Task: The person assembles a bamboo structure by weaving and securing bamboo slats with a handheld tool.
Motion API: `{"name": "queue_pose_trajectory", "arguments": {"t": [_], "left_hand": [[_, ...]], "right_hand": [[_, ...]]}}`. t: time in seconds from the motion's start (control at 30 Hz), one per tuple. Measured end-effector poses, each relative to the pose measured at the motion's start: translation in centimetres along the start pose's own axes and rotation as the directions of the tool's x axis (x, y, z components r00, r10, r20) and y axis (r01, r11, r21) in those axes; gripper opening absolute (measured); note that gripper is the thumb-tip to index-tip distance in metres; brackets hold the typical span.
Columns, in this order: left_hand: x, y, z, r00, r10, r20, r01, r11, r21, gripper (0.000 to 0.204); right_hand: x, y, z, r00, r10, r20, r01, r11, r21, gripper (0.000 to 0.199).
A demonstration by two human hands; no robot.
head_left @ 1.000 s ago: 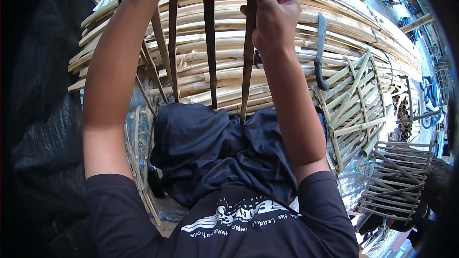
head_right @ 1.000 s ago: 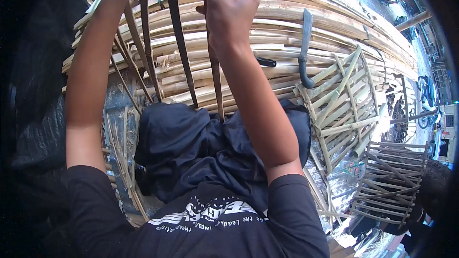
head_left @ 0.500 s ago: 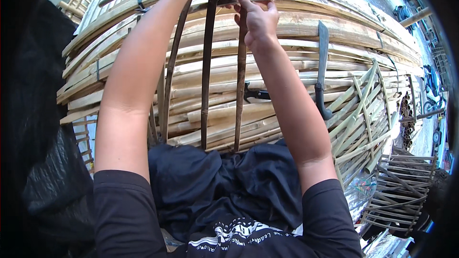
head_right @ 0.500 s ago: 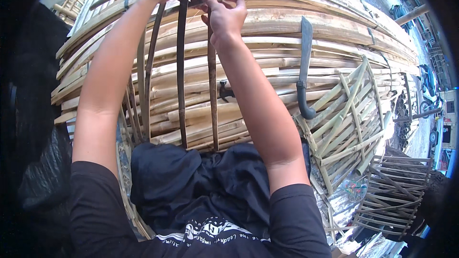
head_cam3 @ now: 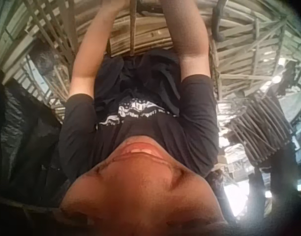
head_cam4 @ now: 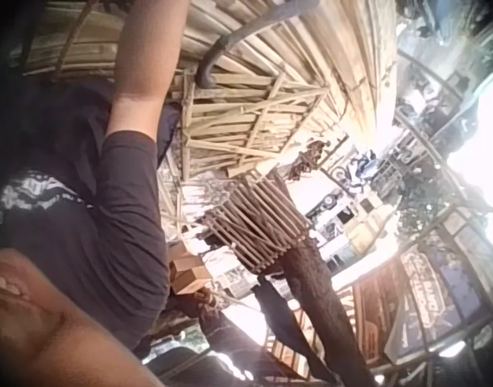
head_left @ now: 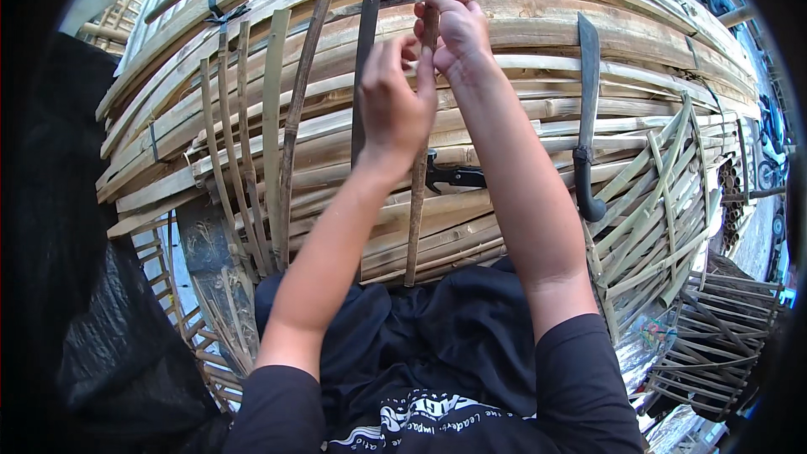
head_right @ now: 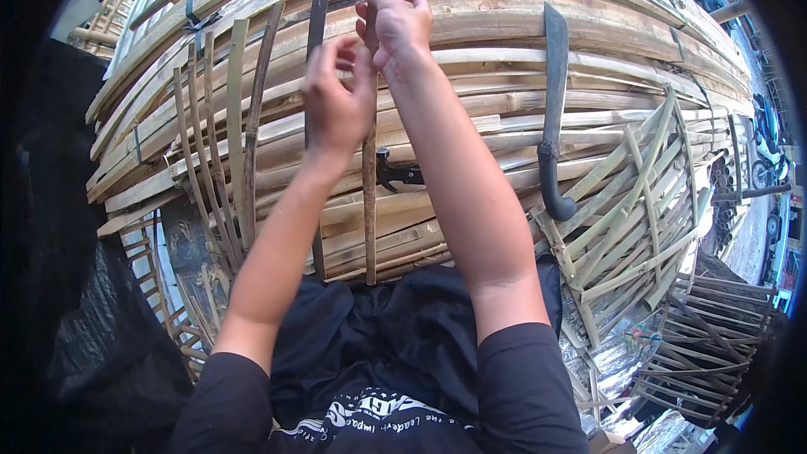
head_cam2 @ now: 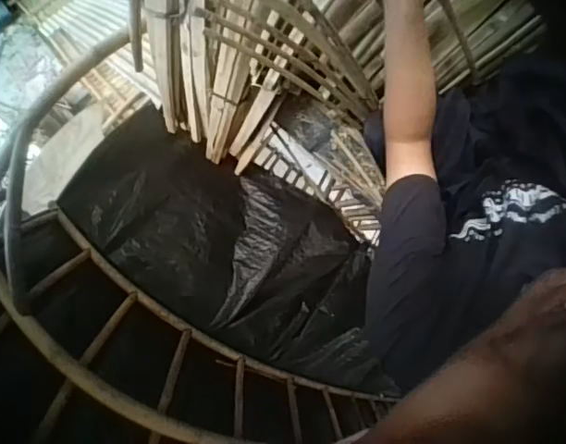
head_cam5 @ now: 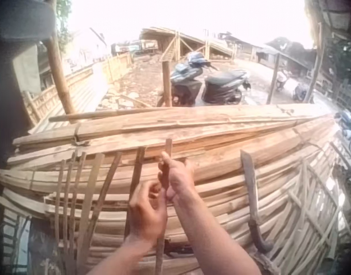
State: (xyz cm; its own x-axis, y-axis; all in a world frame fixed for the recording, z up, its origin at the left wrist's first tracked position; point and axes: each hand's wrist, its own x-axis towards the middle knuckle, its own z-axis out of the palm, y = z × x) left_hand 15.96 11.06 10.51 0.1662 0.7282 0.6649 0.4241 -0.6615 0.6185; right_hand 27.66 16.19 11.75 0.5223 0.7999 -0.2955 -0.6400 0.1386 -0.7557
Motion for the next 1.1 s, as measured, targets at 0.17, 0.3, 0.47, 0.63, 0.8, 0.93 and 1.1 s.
{"name": "queue_pose_trajectory", "arguments": {"t": [0.17, 0.3, 0.47, 0.63, 0.8, 0.93, 1.1], "left_hand": [[-3.4, 0.2, 1.4, 0.793, -0.484, 0.37, 0.583, 0.778, -0.233, 0.032], [-4.9, -0.1, 1.8, 0.877, -0.397, 0.272, 0.446, 0.883, -0.147, 0.03], [-9.7, 2.9, -6.2, 0.99, -0.138, 0.042, 0.112, 0.918, 0.38, 0.048], [-22.9, 2.6, -13.4, 0.784, -0.596, 0.171, 0.326, 0.631, 0.704, 0.074], [-26.5, 0.2, -14.0, 0.859, -0.492, 0.143, 0.242, 0.636, 0.733, 0.072], [-24.9, 0.0, -13.2, 0.833, -0.543, 0.106, 0.336, 0.65, 0.681, 0.073], [-22.2, -0.4, -15.8, 0.943, -0.332, 0.018, 0.232, 0.694, 0.682, 0.063]], "right_hand": [[-0.8, -0.9, -0.1, 0.998, 0.053, 0.016, -0.052, 0.998, -0.017, 0.042], [2.3, 0.2, -3.2, 0.981, 0.091, 0.171, -0.1, 0.994, 0.043, 0.052], [3.3, -0.1, -5.2, 0.974, 0.109, 0.201, -0.123, 0.991, 0.059, 0.058], [3.6, -0.4, -4.6, 0.986, 0.095, 0.138, -0.118, 0.979, 0.167, 0.057], [-0.1, -0.7, -3.7, 0.994, -0.1, 0.034, 0.091, 0.972, 0.217, 0.067], [-1.3, -1.8, -3.8, 0.989, -0.147, -0.019, 0.148, 0.961, 0.232, 0.079], [-2.7, -2.9, -2.3, 0.965, -0.232, -0.122, 0.255, 0.938, 0.236, 0.067]]}}
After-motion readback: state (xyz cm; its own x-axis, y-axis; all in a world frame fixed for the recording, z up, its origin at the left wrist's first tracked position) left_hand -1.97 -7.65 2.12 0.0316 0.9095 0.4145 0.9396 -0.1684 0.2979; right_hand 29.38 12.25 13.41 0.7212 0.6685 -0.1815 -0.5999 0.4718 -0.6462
